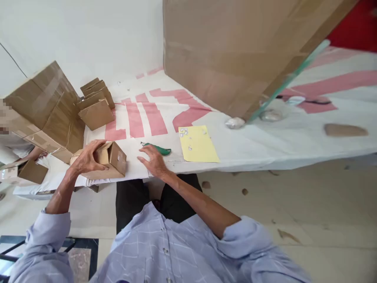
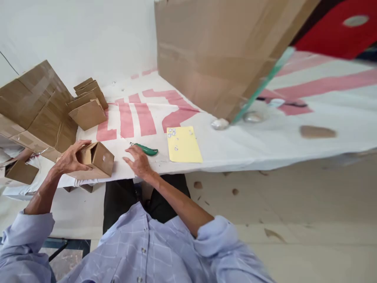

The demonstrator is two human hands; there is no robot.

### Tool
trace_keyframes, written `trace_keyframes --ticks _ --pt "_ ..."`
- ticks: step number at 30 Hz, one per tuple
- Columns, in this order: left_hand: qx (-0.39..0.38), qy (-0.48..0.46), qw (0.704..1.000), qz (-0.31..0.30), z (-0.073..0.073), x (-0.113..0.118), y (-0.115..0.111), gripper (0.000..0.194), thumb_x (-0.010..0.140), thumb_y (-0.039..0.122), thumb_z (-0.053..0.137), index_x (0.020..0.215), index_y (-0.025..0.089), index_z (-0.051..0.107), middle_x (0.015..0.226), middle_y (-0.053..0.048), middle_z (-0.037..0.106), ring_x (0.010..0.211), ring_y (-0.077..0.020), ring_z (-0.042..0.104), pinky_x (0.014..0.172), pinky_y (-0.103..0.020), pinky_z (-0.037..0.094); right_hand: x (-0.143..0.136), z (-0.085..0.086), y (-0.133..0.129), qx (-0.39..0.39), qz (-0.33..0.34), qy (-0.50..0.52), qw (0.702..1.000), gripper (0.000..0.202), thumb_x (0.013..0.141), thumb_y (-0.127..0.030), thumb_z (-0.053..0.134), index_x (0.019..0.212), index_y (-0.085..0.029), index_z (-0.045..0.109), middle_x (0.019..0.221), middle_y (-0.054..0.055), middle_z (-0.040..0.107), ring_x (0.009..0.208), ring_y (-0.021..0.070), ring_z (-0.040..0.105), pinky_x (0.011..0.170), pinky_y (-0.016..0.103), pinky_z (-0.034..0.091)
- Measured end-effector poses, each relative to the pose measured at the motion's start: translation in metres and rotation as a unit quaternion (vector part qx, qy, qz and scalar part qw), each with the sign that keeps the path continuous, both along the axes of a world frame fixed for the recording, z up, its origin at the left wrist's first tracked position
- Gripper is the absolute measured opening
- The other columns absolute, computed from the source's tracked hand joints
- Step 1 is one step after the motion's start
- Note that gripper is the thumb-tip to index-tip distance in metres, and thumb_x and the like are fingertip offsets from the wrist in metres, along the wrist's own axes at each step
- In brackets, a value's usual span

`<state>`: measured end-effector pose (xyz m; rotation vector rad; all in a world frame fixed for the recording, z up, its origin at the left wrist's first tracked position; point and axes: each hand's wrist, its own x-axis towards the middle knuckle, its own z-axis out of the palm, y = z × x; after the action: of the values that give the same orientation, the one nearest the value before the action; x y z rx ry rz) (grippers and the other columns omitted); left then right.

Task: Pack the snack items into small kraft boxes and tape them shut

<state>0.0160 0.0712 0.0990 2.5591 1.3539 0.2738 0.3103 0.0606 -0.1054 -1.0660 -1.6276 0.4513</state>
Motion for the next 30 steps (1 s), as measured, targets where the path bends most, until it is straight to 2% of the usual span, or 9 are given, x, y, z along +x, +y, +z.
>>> trace_keyframes --ticks 3,5,8,12,16,20,30 --pt "-0.002 -0.025 1.0 0.005 0.011 -0.003 -0.004 0.097 0.066 0.044 0.097 0.153 0.024 0.057 0.156 -0.014 0.063 0.143 -0.0393 0.063 0.127 -0.054 0.048 -0.044 0.02 -0.009 0.01 0.105 0.137 0.985 0.021 0.099 -0.032 0.075 0.118 -0.023 0.076 0.113 0.008 0.072 0.097 0.0232 0.069 0.088 0.04 0.061" --pt "-0.003 -0.033 0.999 0.009 0.015 -0.003 -0.007 0.096 0.067 0.045 0.097 0.152 0.025 0.058 0.155 -0.013 0.063 0.142 -0.0386 0.064 0.126 -0.054 0.05 -0.065 0.032 -0.012 0.013 0.138 0.19 0.972 0.021 0.099 -0.033 0.076 0.117 -0.023 0.075 0.112 0.007 0.072 0.098 0.0217 0.069 0.085 0.037 0.061" --pt "-0.007 -0.044 0.999 0.009 0.018 -0.003 -0.009 0.094 0.067 0.047 0.098 0.15 0.027 0.059 0.153 -0.012 0.064 0.141 -0.0381 0.066 0.124 -0.054 0.052 -0.081 0.042 -0.011 0.006 0.161 0.223 0.961 0.018 0.096 -0.032 0.079 0.112 -0.023 0.075 0.11 0.007 0.072 0.098 0.0209 0.07 0.085 0.036 0.062" --pt "-0.017 -0.065 0.998 0.012 0.017 -0.005 -0.007 0.095 0.066 0.051 0.099 0.149 0.026 0.061 0.152 -0.013 0.064 0.141 -0.0383 0.065 0.126 -0.056 0.05 -0.087 0.044 -0.007 -0.019 0.163 0.221 0.961 0.012 0.094 -0.03 0.08 0.104 -0.024 0.074 0.107 0.005 0.073 0.094 0.0199 0.07 0.087 0.036 0.062" --pt "-0.024 -0.067 0.997 0.02 0.015 -0.005 -0.006 0.097 0.064 0.051 0.1 0.149 0.026 0.061 0.154 -0.014 0.064 0.142 -0.0395 0.064 0.128 -0.057 0.048 -0.09 0.042 -0.006 -0.002 0.151 0.229 0.962 0.007 0.096 -0.031 0.077 0.098 -0.025 0.075 0.105 0.006 0.073 0.093 0.0209 0.07 0.086 0.037 0.063" --pt "-0.018 -0.061 0.998 0.012 0.015 -0.005 -0.007 0.096 0.065 0.049 0.099 0.15 0.026 0.061 0.155 -0.013 0.064 0.143 -0.0391 0.063 0.128 -0.056 0.048 -0.092 0.042 -0.006 0.019 0.142 0.236 0.961 0.01 0.1 -0.031 0.071 0.094 -0.024 0.075 0.101 0.007 0.073 0.092 0.021 0.071 0.085 0.037 0.062" --pt "-0.022 -0.065 0.997 0.016 0.012 -0.006 -0.008 0.098 0.066 0.046 0.099 0.152 0.025 0.06 0.157 -0.015 0.062 0.143 -0.0391 0.063 0.126 -0.055 0.051 -0.09 0.043 -0.008 0.006 0.126 0.207 0.97 0.015 0.101 -0.033 0.068 0.09 -0.025 0.073 0.099 0.007 0.073 0.09 0.021 0.069 0.085 0.037 0.061"
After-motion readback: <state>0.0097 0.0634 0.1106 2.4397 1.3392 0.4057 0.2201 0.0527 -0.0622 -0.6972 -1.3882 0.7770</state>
